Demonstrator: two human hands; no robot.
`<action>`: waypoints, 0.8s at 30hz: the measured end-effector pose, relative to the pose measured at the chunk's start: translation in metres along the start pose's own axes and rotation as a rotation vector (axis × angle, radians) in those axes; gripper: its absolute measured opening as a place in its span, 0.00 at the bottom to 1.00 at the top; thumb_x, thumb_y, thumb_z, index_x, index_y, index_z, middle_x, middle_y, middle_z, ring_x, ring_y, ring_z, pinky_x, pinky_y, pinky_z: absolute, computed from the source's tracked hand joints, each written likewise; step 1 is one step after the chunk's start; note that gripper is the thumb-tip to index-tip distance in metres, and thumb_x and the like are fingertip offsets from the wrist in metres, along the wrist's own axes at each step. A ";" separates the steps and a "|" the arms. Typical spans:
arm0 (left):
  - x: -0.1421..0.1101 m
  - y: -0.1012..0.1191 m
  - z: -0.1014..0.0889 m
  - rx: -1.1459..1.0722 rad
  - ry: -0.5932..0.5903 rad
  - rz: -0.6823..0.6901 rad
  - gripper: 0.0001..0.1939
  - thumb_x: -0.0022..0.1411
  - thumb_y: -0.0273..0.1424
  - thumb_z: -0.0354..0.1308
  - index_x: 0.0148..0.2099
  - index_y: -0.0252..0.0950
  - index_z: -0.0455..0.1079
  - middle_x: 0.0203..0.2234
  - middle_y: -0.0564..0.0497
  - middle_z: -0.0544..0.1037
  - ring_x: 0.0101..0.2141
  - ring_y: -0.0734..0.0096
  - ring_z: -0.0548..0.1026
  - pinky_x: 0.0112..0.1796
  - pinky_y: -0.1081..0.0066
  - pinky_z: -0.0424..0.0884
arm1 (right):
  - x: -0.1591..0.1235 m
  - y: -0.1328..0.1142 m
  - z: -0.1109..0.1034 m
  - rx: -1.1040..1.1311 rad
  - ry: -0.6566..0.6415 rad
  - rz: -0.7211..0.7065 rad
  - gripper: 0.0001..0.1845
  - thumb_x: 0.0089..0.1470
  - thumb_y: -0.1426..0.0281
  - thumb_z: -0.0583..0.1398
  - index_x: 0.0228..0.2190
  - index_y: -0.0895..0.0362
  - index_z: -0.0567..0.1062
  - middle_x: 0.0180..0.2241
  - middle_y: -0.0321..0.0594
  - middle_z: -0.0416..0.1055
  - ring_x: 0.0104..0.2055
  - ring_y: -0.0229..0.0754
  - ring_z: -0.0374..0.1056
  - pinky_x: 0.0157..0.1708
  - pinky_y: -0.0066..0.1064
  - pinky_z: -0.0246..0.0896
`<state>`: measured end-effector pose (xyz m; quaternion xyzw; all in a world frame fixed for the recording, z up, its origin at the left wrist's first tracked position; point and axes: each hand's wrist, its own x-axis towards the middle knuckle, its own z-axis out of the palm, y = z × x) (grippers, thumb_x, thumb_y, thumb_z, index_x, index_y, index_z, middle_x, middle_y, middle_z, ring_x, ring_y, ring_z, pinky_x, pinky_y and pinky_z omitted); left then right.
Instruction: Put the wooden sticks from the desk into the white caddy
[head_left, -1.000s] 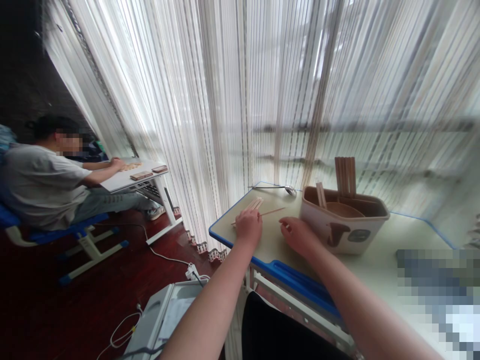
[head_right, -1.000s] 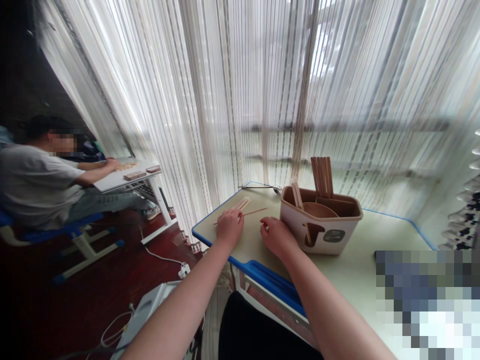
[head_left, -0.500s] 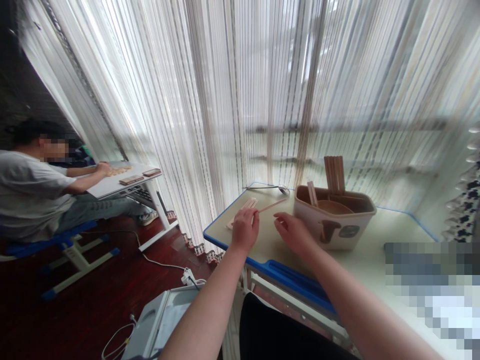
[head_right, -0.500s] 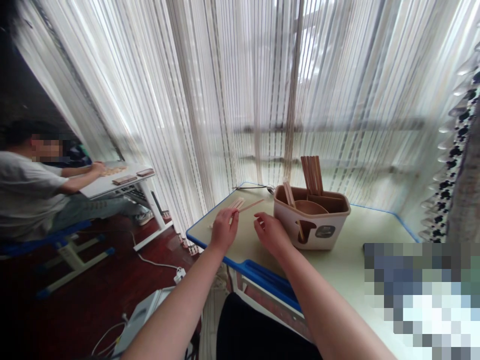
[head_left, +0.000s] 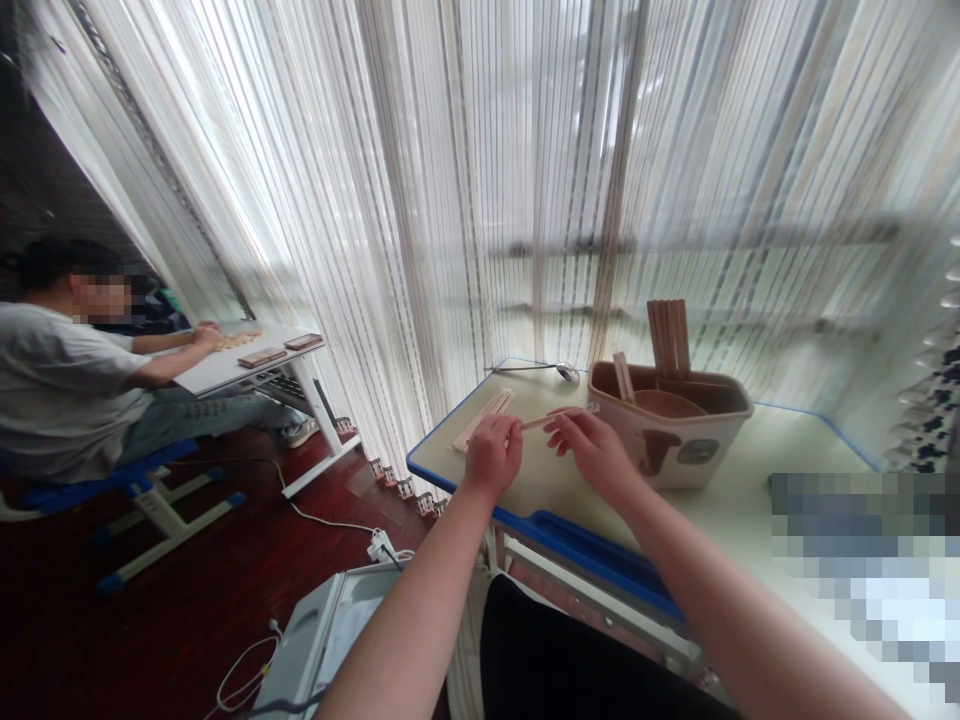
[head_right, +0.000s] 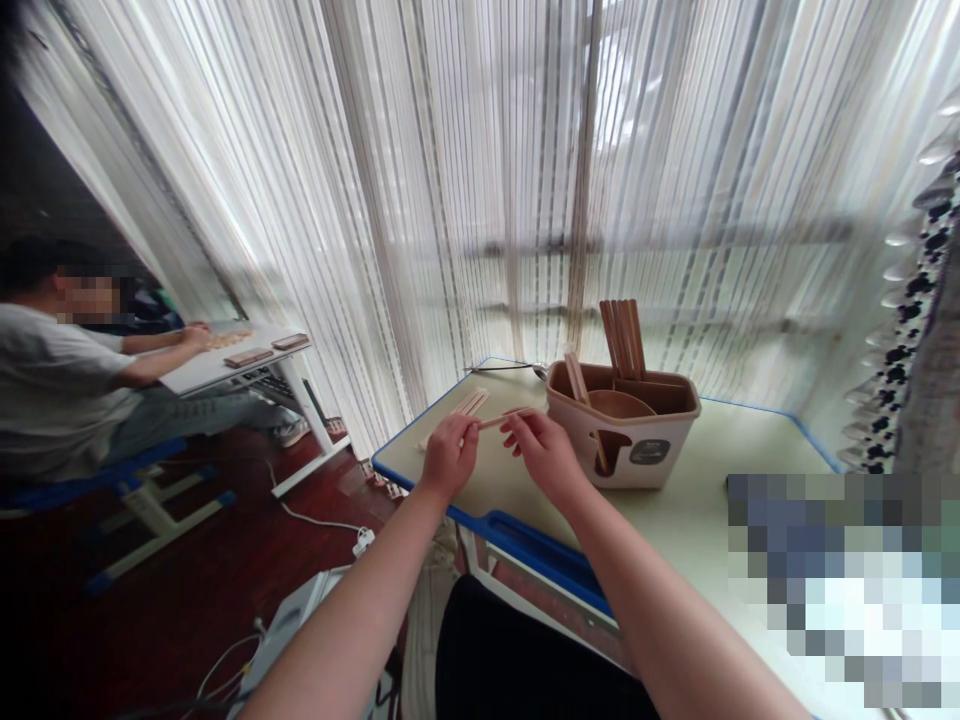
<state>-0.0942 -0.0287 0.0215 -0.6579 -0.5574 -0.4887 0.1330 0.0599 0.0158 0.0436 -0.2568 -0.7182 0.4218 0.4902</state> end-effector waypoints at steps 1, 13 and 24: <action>0.000 0.001 -0.001 0.000 -0.008 -0.001 0.11 0.61 0.29 0.44 0.36 0.36 0.67 0.31 0.47 0.72 0.38 0.67 0.69 0.42 0.67 0.64 | 0.000 -0.002 0.000 0.032 0.020 0.006 0.18 0.52 0.58 0.53 0.35 0.60 0.70 0.28 0.42 0.72 0.25 0.38 0.67 0.24 0.30 0.63; 0.003 -0.008 0.006 0.179 0.095 -0.176 0.11 0.54 0.24 0.50 0.41 0.36 0.67 0.36 0.47 0.71 0.41 0.63 0.67 0.45 0.62 0.62 | -0.013 -0.029 -0.008 -0.237 0.305 -0.261 0.12 0.55 0.64 0.52 0.34 0.57 0.71 0.25 0.39 0.71 0.25 0.37 0.68 0.28 0.30 0.65; 0.005 -0.025 0.010 0.064 0.214 -0.352 0.15 0.60 0.27 0.45 0.45 0.36 0.70 0.39 0.44 0.72 0.40 0.65 0.70 0.44 0.63 0.66 | -0.008 -0.034 -0.016 -0.470 0.369 -0.367 0.11 0.48 0.67 0.57 0.37 0.55 0.69 0.31 0.39 0.71 0.30 0.38 0.68 0.33 0.31 0.64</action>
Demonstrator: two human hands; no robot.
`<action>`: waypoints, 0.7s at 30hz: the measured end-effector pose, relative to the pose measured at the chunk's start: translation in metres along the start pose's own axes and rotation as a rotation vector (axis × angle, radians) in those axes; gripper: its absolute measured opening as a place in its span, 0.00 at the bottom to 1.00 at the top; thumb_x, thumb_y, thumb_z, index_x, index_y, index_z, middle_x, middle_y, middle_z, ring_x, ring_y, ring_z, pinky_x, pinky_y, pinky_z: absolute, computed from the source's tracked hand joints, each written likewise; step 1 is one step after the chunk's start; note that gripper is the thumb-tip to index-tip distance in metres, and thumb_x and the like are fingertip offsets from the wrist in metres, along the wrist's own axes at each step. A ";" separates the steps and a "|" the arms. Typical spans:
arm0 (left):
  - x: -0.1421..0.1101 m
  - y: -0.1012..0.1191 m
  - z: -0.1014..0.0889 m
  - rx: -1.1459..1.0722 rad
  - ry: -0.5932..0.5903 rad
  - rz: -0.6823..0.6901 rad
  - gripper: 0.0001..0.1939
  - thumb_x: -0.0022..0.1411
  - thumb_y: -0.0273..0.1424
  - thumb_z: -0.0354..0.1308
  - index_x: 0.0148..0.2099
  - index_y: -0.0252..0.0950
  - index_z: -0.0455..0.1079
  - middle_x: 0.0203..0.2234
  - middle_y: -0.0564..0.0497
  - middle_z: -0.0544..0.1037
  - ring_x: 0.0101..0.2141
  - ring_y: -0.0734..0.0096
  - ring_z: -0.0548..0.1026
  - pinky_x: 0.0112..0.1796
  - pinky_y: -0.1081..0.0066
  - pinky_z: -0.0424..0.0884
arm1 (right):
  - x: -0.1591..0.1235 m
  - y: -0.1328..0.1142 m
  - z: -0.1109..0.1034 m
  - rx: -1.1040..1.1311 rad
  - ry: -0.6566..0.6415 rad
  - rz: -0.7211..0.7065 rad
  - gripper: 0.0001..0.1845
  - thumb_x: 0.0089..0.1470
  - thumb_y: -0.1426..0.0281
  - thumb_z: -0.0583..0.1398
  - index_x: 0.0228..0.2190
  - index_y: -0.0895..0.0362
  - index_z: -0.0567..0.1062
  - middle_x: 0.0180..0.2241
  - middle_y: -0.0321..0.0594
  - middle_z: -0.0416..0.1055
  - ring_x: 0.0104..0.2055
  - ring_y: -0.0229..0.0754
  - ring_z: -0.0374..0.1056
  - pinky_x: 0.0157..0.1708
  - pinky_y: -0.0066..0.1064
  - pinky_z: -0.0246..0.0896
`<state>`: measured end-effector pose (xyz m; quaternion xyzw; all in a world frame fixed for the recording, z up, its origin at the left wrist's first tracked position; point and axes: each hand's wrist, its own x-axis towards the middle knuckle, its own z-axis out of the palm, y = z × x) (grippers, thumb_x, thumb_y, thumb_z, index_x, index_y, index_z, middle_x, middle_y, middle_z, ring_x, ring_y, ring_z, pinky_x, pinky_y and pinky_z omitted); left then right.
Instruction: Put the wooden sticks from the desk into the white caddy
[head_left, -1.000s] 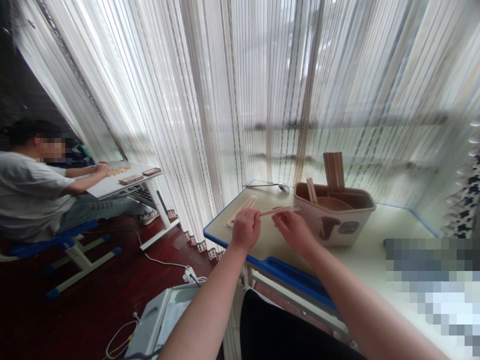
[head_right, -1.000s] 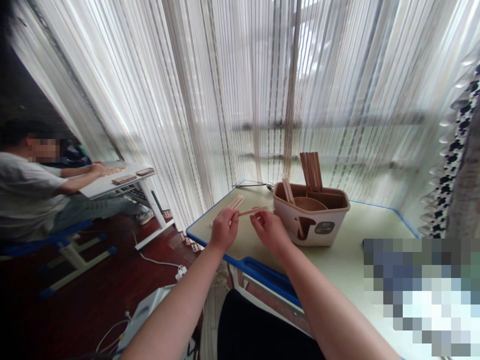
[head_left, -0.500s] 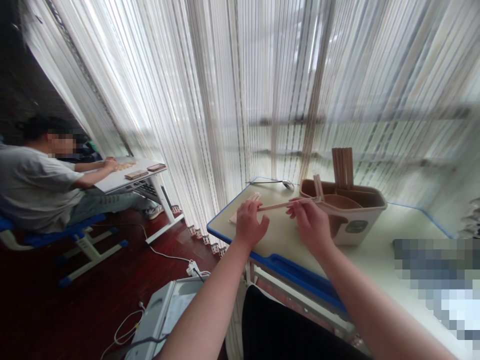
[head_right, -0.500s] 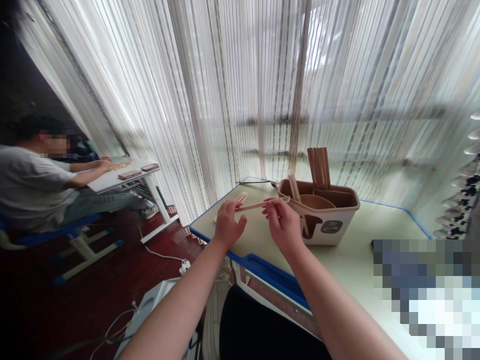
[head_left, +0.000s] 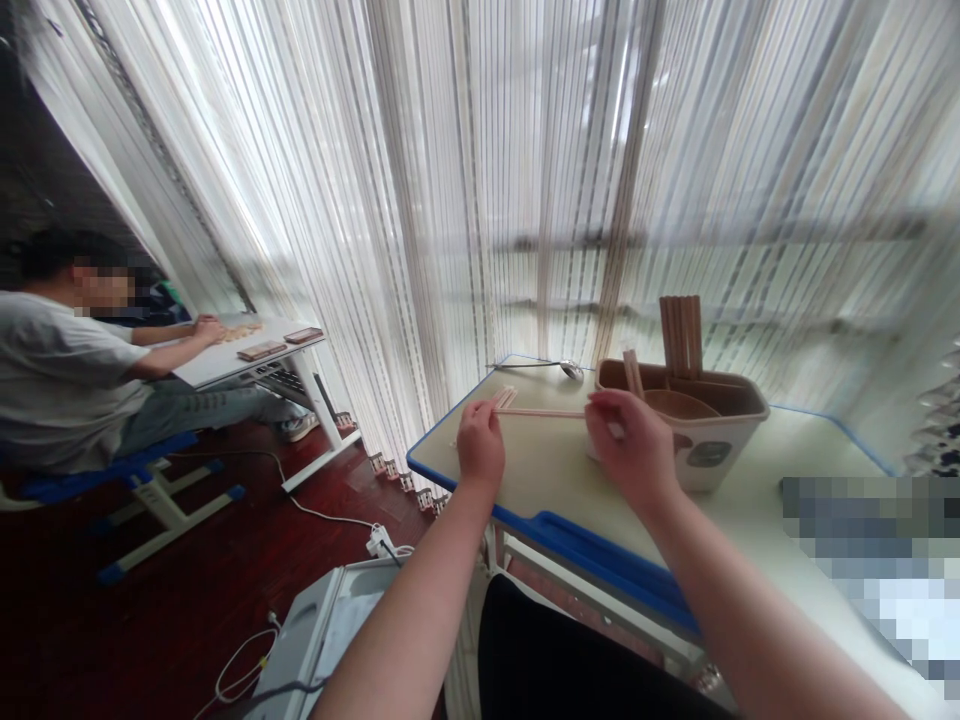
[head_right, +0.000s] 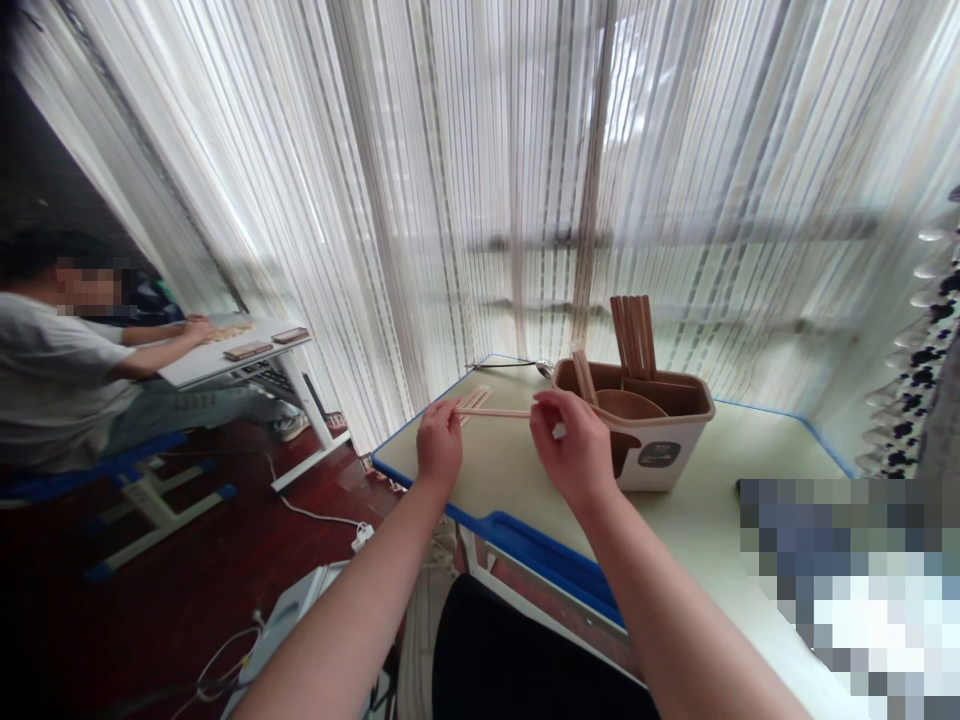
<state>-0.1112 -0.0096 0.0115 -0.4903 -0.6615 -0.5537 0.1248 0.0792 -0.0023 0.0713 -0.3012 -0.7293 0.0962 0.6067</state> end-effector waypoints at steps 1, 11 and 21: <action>0.001 -0.003 0.001 -0.031 0.028 -0.030 0.15 0.59 0.27 0.46 0.46 0.36 0.69 0.40 0.43 0.72 0.41 0.65 0.70 0.44 0.63 0.67 | 0.000 0.000 0.000 -0.028 -0.064 -0.007 0.09 0.49 0.67 0.56 0.34 0.55 0.71 0.30 0.39 0.72 0.30 0.38 0.68 0.33 0.30 0.64; 0.007 -0.016 0.007 -0.543 0.160 -0.431 0.28 0.57 0.24 0.45 0.60 0.41 0.51 0.42 0.45 0.74 0.28 0.75 0.76 0.28 0.75 0.72 | -0.019 0.020 0.029 -0.196 -0.803 0.180 0.15 0.50 0.65 0.54 0.38 0.55 0.74 0.27 0.39 0.74 0.25 0.36 0.66 0.25 0.25 0.55; 0.006 0.000 -0.004 -0.847 0.178 -0.514 0.25 0.58 0.35 0.51 0.57 0.32 0.56 0.32 0.44 0.77 0.28 0.69 0.76 0.31 0.68 0.74 | -0.017 0.021 0.025 -0.324 -0.879 0.136 0.12 0.51 0.65 0.52 0.31 0.54 0.74 0.27 0.39 0.72 0.24 0.35 0.63 0.22 0.25 0.47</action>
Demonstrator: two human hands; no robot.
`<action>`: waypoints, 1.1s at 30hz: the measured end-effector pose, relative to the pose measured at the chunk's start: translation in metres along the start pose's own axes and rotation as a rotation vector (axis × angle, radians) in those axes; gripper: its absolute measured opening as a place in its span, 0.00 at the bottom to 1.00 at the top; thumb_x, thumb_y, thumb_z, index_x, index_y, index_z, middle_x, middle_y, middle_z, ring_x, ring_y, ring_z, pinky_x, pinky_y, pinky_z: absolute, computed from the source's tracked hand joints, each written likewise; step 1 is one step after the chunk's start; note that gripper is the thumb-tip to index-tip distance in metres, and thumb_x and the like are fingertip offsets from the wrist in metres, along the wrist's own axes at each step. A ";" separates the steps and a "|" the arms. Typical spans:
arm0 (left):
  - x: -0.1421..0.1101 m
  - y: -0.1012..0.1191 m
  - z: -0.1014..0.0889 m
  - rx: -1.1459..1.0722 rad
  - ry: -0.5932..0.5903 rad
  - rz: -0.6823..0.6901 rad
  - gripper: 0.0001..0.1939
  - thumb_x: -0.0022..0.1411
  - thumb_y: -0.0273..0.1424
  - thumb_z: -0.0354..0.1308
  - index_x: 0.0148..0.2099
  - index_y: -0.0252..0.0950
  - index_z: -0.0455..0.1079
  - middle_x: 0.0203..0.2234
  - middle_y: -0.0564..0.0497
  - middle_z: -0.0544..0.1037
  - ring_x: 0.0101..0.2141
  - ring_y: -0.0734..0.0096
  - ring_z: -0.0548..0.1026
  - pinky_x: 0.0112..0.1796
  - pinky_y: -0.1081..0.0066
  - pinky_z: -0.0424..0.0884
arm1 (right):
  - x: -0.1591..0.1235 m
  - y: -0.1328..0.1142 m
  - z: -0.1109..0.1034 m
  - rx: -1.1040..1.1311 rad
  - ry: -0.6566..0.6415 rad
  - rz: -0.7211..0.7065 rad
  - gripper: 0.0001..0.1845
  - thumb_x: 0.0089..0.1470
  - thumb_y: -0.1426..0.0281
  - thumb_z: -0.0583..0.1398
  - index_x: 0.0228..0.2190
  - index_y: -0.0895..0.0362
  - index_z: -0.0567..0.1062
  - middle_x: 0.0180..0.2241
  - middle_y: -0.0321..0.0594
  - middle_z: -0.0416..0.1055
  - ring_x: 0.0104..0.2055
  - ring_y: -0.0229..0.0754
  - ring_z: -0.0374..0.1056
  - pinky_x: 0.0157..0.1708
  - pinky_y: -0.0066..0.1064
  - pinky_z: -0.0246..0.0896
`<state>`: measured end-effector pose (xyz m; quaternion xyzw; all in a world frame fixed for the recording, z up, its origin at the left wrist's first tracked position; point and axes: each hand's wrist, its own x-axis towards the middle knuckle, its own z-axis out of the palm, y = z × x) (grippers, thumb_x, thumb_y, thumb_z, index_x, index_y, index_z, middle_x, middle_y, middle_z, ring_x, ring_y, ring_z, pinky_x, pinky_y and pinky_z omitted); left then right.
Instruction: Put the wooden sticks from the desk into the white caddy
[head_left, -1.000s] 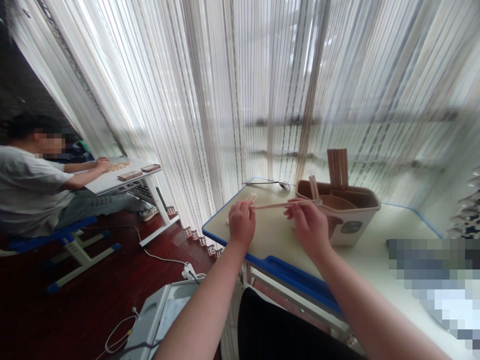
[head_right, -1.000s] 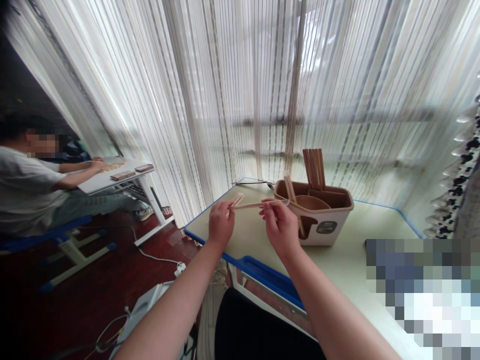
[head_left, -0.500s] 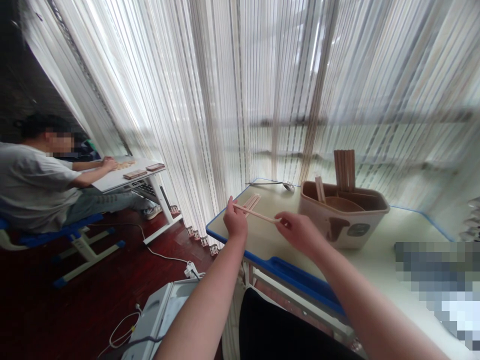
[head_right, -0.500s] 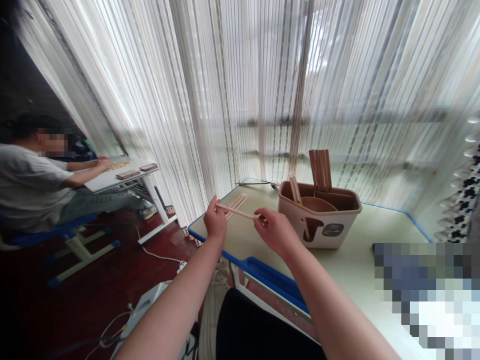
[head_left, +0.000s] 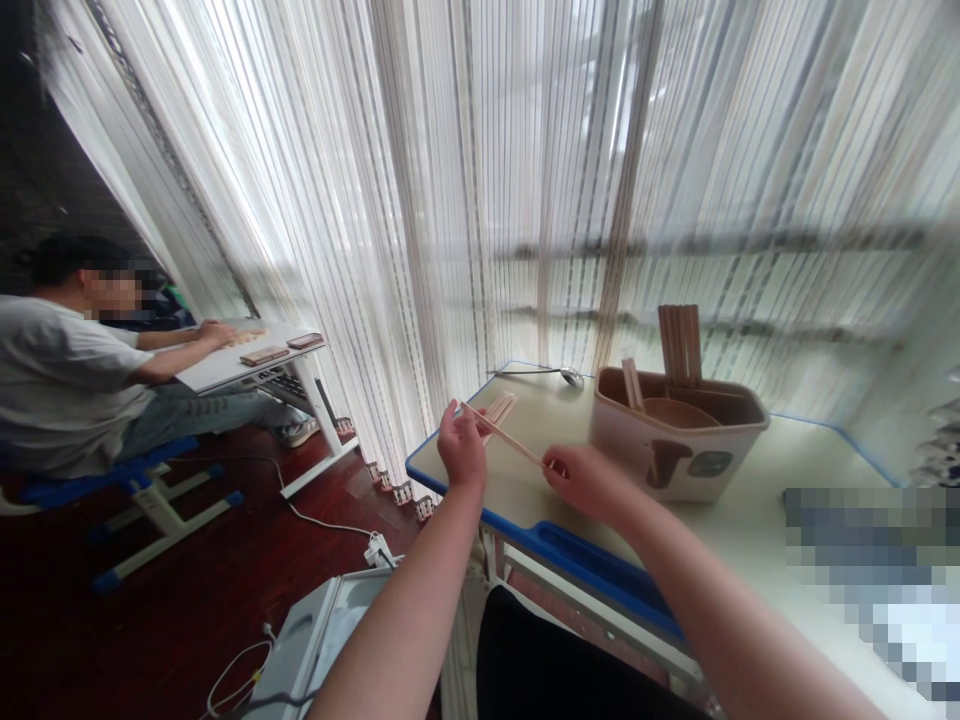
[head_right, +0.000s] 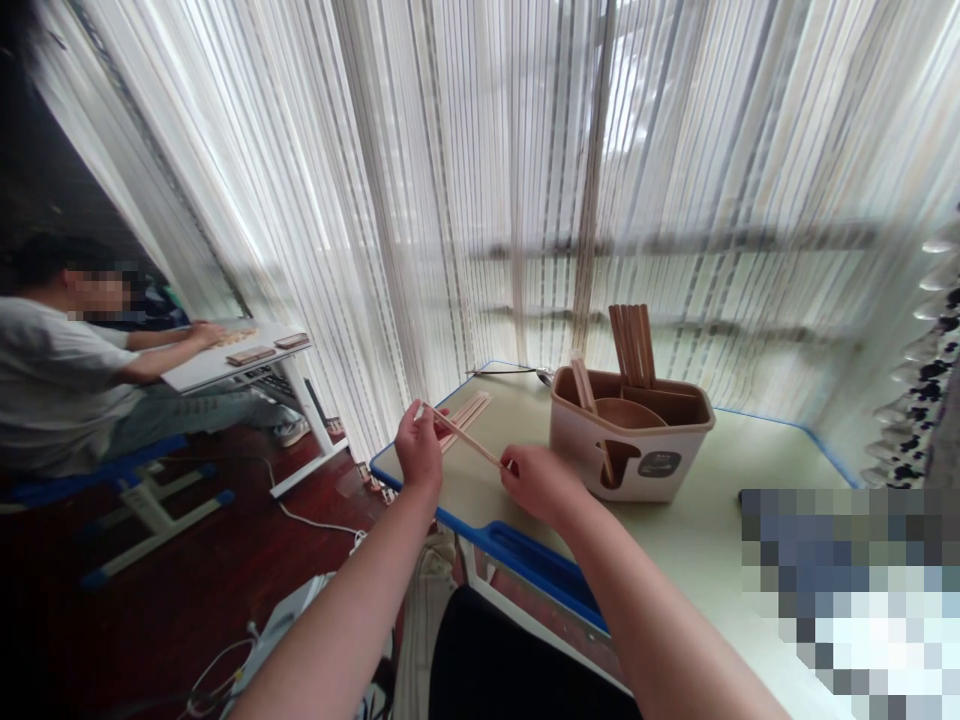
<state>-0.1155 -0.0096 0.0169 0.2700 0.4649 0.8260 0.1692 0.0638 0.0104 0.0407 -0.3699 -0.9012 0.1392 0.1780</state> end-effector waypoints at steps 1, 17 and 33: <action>-0.001 0.000 0.000 0.007 -0.007 0.009 0.27 0.57 0.36 0.52 0.57 0.32 0.56 0.31 0.45 0.77 0.28 0.69 0.76 0.31 0.68 0.74 | -0.001 -0.001 -0.001 -0.041 0.013 0.004 0.12 0.52 0.65 0.52 0.31 0.53 0.74 0.27 0.38 0.72 0.24 0.36 0.63 0.22 0.26 0.45; -0.007 0.087 0.093 -0.388 0.015 0.039 0.19 0.47 0.37 0.62 0.40 0.32 0.68 0.30 0.46 0.77 0.25 0.77 0.74 0.26 0.77 0.69 | -0.014 0.002 -0.049 -0.384 0.929 -0.117 0.12 0.54 0.69 0.54 0.40 0.54 0.71 0.34 0.38 0.72 0.38 0.41 0.60 0.41 0.35 0.46; 0.002 0.067 0.195 -0.401 -0.350 0.091 0.14 0.46 0.35 0.63 0.34 0.31 0.71 0.27 0.48 0.77 0.26 0.76 0.73 0.29 0.74 0.69 | 0.000 0.035 -0.088 -0.295 1.066 0.264 0.09 0.51 0.68 0.55 0.24 0.56 0.74 0.31 0.41 0.71 0.38 0.45 0.58 0.40 0.38 0.46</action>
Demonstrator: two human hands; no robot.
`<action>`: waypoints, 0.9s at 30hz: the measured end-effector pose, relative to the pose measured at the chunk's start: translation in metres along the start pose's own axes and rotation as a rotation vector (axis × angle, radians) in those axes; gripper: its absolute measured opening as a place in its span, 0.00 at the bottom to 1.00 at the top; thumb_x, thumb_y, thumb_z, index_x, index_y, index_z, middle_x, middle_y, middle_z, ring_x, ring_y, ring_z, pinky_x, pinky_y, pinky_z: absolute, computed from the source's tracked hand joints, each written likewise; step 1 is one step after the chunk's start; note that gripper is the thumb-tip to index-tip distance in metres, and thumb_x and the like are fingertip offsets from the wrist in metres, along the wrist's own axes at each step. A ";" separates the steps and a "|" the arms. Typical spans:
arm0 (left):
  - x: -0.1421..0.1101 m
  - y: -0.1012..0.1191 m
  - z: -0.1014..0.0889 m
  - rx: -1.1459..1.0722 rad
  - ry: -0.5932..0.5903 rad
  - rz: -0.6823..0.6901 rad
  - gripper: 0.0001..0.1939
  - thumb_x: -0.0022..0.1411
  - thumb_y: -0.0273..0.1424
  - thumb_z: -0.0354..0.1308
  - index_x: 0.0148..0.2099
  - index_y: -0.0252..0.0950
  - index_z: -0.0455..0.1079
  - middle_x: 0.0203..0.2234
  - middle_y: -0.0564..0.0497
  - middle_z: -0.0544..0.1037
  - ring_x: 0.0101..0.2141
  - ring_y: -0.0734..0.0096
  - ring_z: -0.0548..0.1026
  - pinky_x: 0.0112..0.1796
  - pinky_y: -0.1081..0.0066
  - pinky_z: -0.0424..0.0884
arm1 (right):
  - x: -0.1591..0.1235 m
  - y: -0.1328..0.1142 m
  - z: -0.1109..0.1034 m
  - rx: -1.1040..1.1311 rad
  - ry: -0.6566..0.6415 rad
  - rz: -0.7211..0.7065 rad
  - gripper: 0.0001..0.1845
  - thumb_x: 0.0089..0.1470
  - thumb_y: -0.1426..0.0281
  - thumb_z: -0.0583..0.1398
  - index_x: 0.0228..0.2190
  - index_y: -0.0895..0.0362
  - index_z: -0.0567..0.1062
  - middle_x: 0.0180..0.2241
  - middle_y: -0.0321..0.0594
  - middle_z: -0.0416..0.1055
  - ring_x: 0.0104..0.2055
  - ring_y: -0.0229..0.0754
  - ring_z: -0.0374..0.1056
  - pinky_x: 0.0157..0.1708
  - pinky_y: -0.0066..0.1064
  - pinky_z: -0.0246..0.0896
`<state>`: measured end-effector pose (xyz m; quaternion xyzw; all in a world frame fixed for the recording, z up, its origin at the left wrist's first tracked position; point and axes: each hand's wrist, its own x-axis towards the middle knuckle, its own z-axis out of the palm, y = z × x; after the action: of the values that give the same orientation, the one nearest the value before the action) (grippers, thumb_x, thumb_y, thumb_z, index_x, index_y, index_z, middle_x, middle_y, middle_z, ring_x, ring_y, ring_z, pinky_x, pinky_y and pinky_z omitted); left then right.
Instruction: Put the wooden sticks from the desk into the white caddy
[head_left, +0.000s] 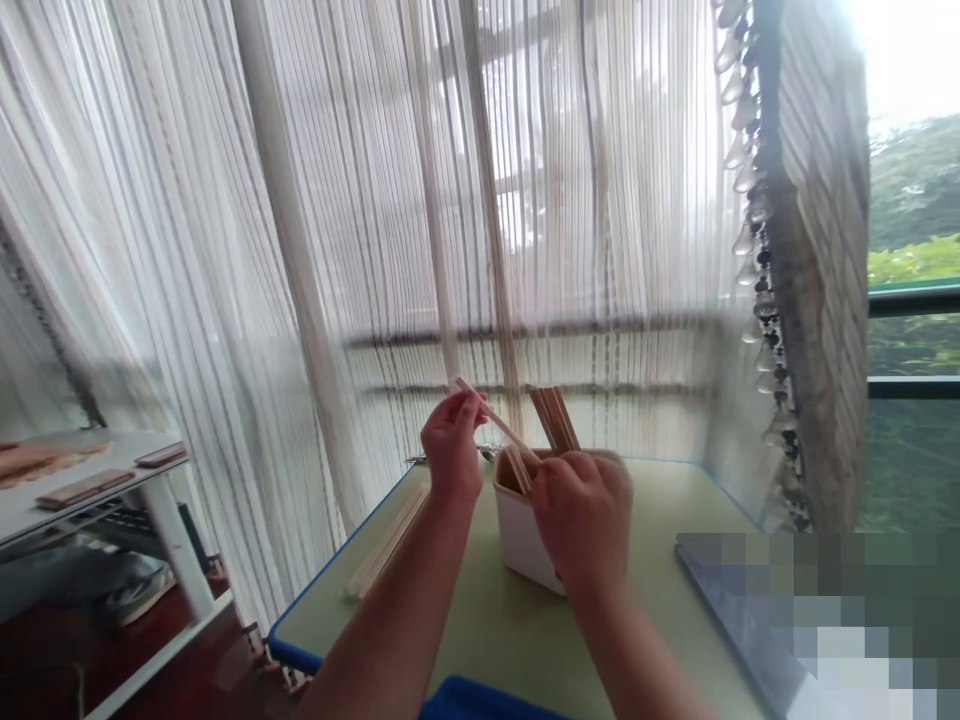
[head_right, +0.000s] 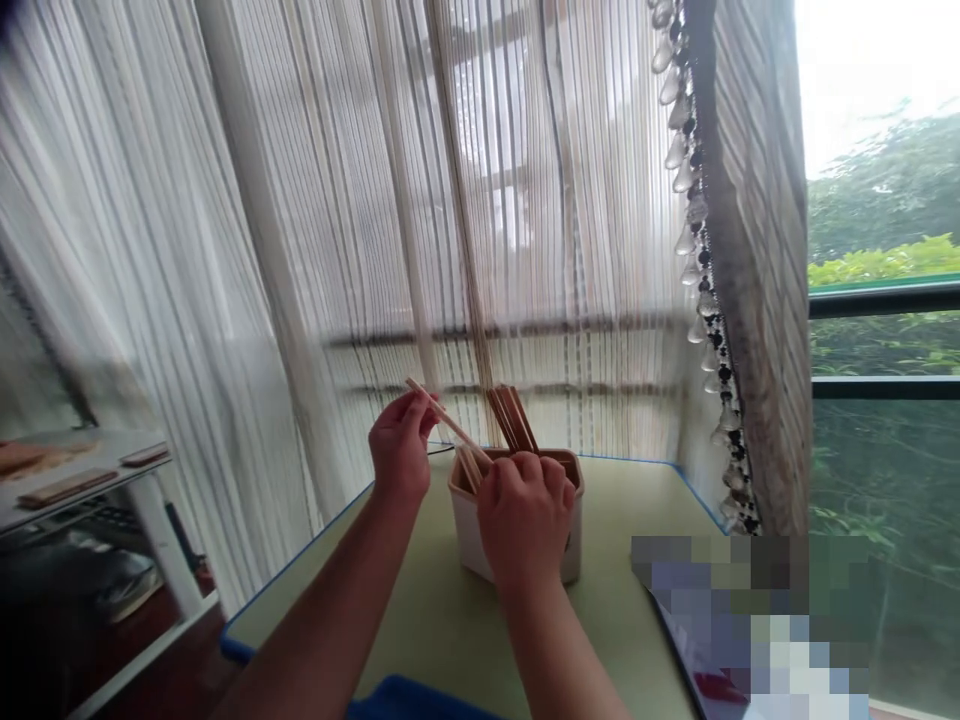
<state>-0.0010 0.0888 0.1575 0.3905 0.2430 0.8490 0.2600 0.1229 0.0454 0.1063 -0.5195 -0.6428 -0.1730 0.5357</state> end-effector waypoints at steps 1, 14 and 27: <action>0.001 -0.005 -0.004 -0.008 0.013 -0.010 0.14 0.46 0.34 0.63 0.34 0.31 0.71 0.26 0.48 0.77 0.26 0.77 0.73 0.28 0.75 0.68 | 0.000 -0.001 0.000 -0.012 -0.003 0.001 0.09 0.51 0.68 0.55 0.24 0.56 0.74 0.31 0.42 0.71 0.38 0.46 0.57 0.39 0.38 0.46; -0.029 -0.024 -0.018 0.292 -0.077 0.170 0.13 0.50 0.36 0.60 0.37 0.34 0.72 0.28 0.48 0.77 0.27 0.74 0.73 0.30 0.72 0.70 | -0.007 -0.002 0.006 -0.059 -0.056 -0.056 0.10 0.51 0.67 0.55 0.27 0.56 0.76 0.37 0.47 0.70 0.41 0.49 0.55 0.36 0.39 0.46; -0.050 -0.008 -0.027 0.586 -0.219 0.486 0.07 0.54 0.33 0.57 0.35 0.37 0.72 0.30 0.49 0.74 0.26 0.77 0.70 0.26 0.77 0.67 | -0.013 -0.006 -0.011 0.079 -0.180 0.042 0.10 0.50 0.68 0.56 0.29 0.53 0.78 0.29 0.40 0.74 0.36 0.46 0.59 0.36 0.36 0.50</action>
<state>0.0081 0.0579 0.1101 0.5825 0.3464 0.7339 -0.0466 0.1223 0.0283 0.1007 -0.5247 -0.6837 -0.0889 0.4993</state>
